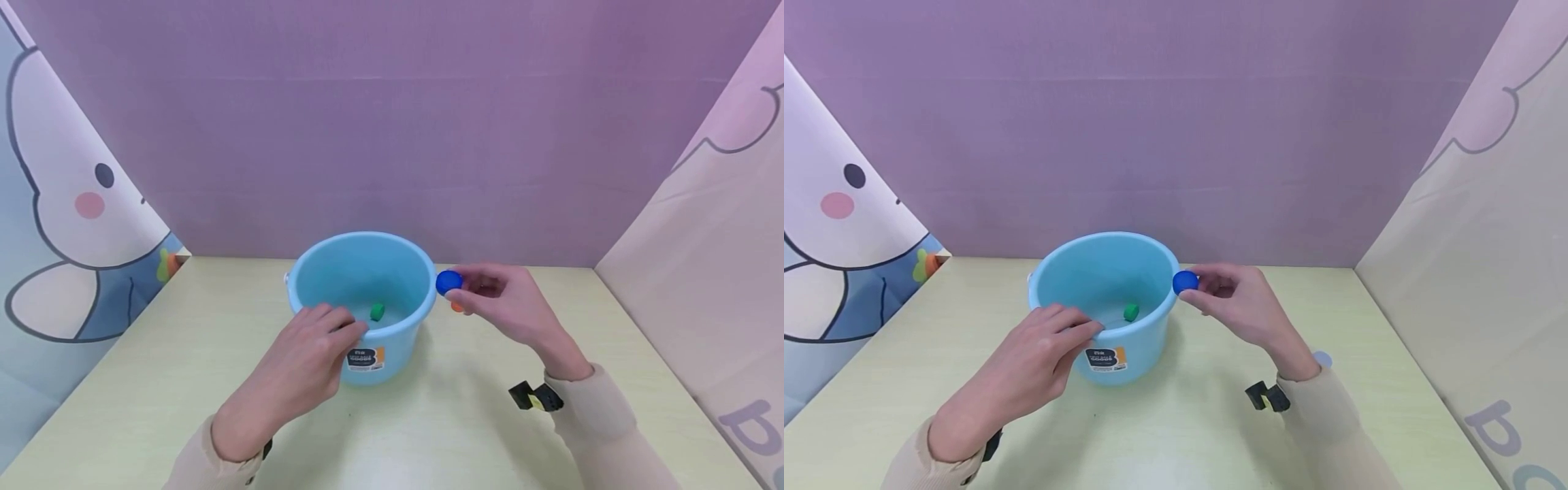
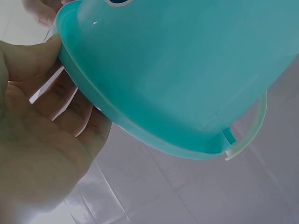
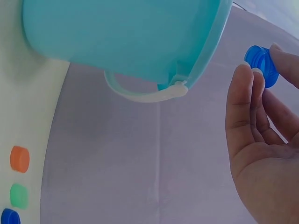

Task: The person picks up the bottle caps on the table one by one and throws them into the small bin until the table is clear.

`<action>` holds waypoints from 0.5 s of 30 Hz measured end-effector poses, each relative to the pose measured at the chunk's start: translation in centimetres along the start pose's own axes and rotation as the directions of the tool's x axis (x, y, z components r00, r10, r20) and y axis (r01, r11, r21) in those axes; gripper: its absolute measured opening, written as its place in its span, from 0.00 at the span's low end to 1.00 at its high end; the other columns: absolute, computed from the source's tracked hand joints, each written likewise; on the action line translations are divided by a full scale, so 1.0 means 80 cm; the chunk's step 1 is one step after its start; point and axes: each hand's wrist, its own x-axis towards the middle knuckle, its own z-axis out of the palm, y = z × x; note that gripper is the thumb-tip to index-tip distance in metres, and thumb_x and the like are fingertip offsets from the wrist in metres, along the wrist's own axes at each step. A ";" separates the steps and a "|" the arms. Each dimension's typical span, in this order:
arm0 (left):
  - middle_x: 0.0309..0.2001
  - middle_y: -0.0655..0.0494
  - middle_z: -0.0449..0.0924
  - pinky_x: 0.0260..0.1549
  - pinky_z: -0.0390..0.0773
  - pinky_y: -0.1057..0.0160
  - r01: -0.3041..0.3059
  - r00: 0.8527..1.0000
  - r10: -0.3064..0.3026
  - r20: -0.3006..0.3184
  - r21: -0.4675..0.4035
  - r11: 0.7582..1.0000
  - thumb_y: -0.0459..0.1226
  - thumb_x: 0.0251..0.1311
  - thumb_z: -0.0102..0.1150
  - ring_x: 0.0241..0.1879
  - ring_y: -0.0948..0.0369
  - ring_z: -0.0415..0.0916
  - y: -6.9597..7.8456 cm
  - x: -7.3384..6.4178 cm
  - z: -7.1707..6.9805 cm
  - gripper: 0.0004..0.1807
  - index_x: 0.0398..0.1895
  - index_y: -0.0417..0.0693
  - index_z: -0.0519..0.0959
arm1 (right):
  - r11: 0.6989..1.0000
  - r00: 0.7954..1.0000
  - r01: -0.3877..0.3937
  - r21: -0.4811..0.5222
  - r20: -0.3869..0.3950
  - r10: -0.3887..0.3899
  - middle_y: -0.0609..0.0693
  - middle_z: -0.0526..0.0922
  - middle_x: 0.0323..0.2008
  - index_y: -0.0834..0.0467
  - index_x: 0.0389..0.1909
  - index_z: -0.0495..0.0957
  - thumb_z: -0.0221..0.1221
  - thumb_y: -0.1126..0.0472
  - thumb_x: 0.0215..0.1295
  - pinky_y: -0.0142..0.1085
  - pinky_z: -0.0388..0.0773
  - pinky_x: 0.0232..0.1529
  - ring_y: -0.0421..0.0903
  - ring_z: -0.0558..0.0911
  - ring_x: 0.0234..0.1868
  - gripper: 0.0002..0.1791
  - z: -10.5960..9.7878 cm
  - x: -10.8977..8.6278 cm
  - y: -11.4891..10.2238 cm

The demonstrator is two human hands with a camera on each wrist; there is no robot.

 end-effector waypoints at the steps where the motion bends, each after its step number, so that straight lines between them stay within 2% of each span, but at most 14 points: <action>1: 0.37 0.55 0.82 0.38 0.76 0.57 0.000 1.000 0.000 0.000 0.001 1.000 0.23 0.52 0.69 0.37 0.56 0.74 0.000 0.000 0.000 0.15 0.43 0.44 0.85 | 1.000 1.000 -0.003 -0.002 -0.002 0.003 0.55 0.85 0.33 0.59 0.55 0.84 0.70 0.59 0.63 0.38 0.84 0.38 0.53 0.85 0.32 0.20 0.001 0.001 -0.002; 4: 0.37 0.55 0.82 0.38 0.76 0.57 0.001 1.000 -0.001 -0.004 0.005 1.000 0.23 0.52 0.69 0.37 0.56 0.74 0.000 0.000 -0.001 0.15 0.43 0.45 0.85 | 1.000 1.000 -0.002 -0.011 -0.007 0.002 0.54 0.84 0.33 0.57 0.54 0.85 0.71 0.57 0.63 0.38 0.84 0.37 0.52 0.85 0.32 0.19 0.004 0.005 -0.006; 10: 0.36 0.56 0.81 0.38 0.76 0.56 -0.001 1.000 0.001 -0.010 0.007 1.000 0.22 0.51 0.69 0.37 0.56 0.74 0.000 0.000 0.000 0.16 0.42 0.45 0.85 | 1.000 1.000 0.010 -0.005 -0.001 -0.010 0.55 0.83 0.31 0.57 0.53 0.85 0.71 0.57 0.63 0.38 0.83 0.35 0.56 0.84 0.31 0.19 0.008 0.010 -0.013; 15: 0.36 0.56 0.82 0.39 0.77 0.56 0.002 1.000 -0.002 -0.010 0.006 1.000 0.22 0.52 0.70 0.37 0.56 0.74 0.000 0.000 0.001 0.15 0.42 0.45 0.85 | 1.000 1.000 0.012 -0.021 -0.014 -0.012 0.54 0.83 0.32 0.56 0.54 0.85 0.71 0.57 0.63 0.38 0.82 0.33 0.54 0.83 0.31 0.19 0.012 0.015 -0.015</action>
